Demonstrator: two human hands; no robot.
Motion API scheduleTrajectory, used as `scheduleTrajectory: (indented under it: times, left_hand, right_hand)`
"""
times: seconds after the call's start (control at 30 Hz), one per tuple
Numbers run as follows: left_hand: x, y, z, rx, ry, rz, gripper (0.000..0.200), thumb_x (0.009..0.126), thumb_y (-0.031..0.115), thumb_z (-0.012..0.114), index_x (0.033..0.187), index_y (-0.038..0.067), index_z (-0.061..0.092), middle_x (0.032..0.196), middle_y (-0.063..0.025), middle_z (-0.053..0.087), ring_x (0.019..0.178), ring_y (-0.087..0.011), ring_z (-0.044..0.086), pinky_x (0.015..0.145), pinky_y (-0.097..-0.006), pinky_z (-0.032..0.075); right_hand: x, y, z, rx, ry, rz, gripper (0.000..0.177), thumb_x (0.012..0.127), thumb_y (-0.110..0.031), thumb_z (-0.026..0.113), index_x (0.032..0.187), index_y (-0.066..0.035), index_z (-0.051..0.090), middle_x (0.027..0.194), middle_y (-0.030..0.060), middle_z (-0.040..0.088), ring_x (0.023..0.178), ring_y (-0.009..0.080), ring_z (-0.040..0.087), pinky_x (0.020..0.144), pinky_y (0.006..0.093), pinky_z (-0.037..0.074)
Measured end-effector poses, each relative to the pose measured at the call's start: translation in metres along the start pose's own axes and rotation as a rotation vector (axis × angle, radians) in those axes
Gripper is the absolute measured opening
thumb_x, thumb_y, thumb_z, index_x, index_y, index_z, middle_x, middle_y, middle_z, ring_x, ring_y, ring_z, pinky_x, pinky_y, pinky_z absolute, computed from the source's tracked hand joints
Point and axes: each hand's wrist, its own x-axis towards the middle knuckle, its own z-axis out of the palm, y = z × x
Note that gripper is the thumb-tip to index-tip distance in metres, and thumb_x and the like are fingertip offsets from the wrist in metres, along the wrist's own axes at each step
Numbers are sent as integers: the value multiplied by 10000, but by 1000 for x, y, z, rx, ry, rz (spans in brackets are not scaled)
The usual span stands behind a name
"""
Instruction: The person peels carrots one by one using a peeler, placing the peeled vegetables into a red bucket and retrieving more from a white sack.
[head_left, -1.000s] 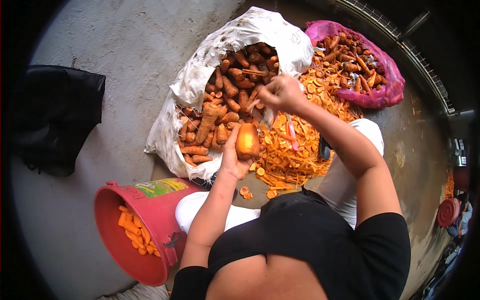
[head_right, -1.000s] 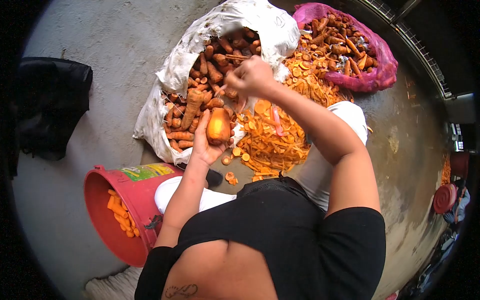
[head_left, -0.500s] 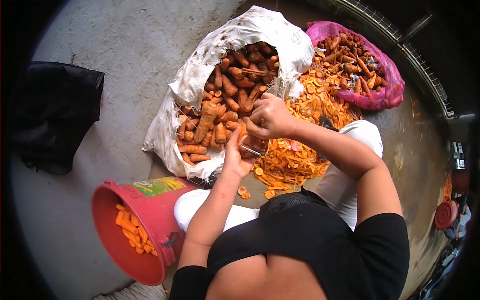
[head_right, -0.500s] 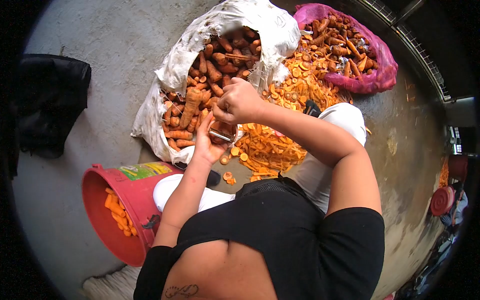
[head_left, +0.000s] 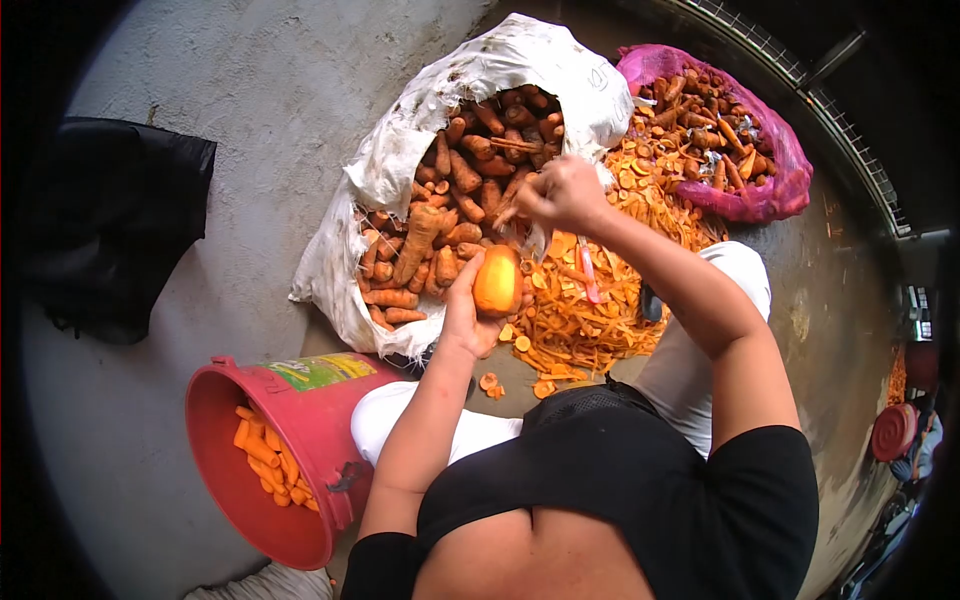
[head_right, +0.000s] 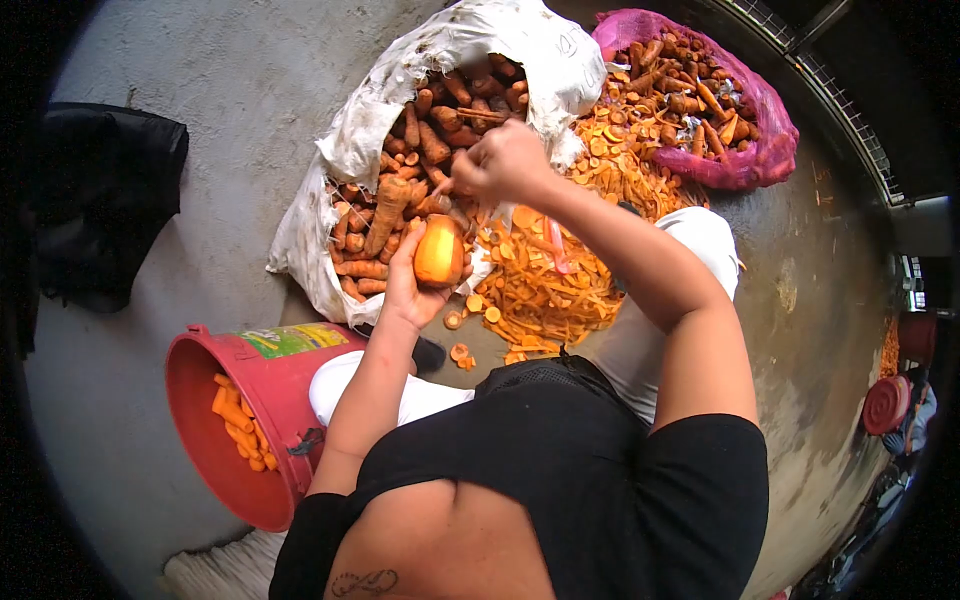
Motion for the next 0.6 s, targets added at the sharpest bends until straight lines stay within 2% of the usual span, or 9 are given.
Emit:
scheduleTrajectory:
  times: [0.03, 0.13, 0.17, 0.3, 0.47, 0.5, 0.53, 0.6]
  left_hand:
    - [6, -1, -4, -36, -35, 19, 413, 917, 393, 533, 1146, 50, 541, 1003, -127, 620, 869, -258, 634, 790, -416, 550]
    - [9, -2, -5, -105, -44, -28, 354, 933, 389, 516, 1114, 91, 574, 976, -56, 630, 924, -192, 621, 775, -398, 566]
    - [8, -3, -3, -112, 5, -66, 352, 930, 399, 519, 1094, 96, 588, 975, -46, 639, 892, -180, 633, 779, -378, 563]
    - [17, -8, -11, -102, 50, -46, 353, 928, 414, 518, 1058, 96, 602, 952, -40, 647, 845, -169, 646, 757, -339, 559]
    - [8, -11, 4, -96, 42, -6, 362, 926, 404, 525, 1061, 75, 593, 912, -53, 644, 800, -168, 648, 704, -305, 551]
    - [7, -10, 2, -28, 17, 23, 381, 930, 411, 511, 1081, 69, 583, 913, -71, 643, 788, -189, 645, 676, -325, 549]
    - [4, -10, -1, 42, -8, 50, 400, 933, 418, 497, 1102, 63, 573, 915, -90, 642, 775, -210, 643, 647, -344, 547]
    - [0, -10, -2, 108, -70, 86, 410, 936, 420, 488, 1115, 60, 564, 904, -100, 637, 758, -219, 637, 622, -352, 540]
  right_hand:
    - [-4, -13, -1, 57, 23, -72, 278, 778, -286, 587, 556, -159, 694, 446, 46, 540, 418, 209, 494, 582, 319, 444]
    - [-15, -35, 3, 150, 66, -225, 297, 754, -212, 596, 465, -144, 602, 462, 14, 520, 466, 191, 454, 558, 329, 373]
    - [-16, -37, 3, 166, 37, -294, 326, 752, -181, 604, 438, -132, 534, 469, 0, 516, 488, 185, 462, 552, 334, 349]
    - [-20, -43, 1, 137, 33, -386, 353, 740, -149, 622, 425, -127, 466, 465, -5, 505, 490, 193, 454, 551, 327, 337]
    - [-20, -29, 13, 105, 86, -320, 359, 746, -161, 609, 408, -142, 488, 426, -7, 479, 443, 179, 439, 550, 324, 370]
    - [-18, -23, 15, 106, 97, -289, 362, 748, -166, 608, 405, -145, 495, 418, -6, 475, 428, 178, 435, 551, 325, 379]
    - [-10, -2, 16, -64, 172, -268, 375, 762, -186, 600, 397, -148, 524, 405, 11, 493, 387, 172, 450, 567, 330, 418]
    - [3, 46, 10, -134, 176, -81, 387, 778, -236, 596, 405, -138, 557, 414, 35, 523, 379, 192, 483, 591, 337, 439]
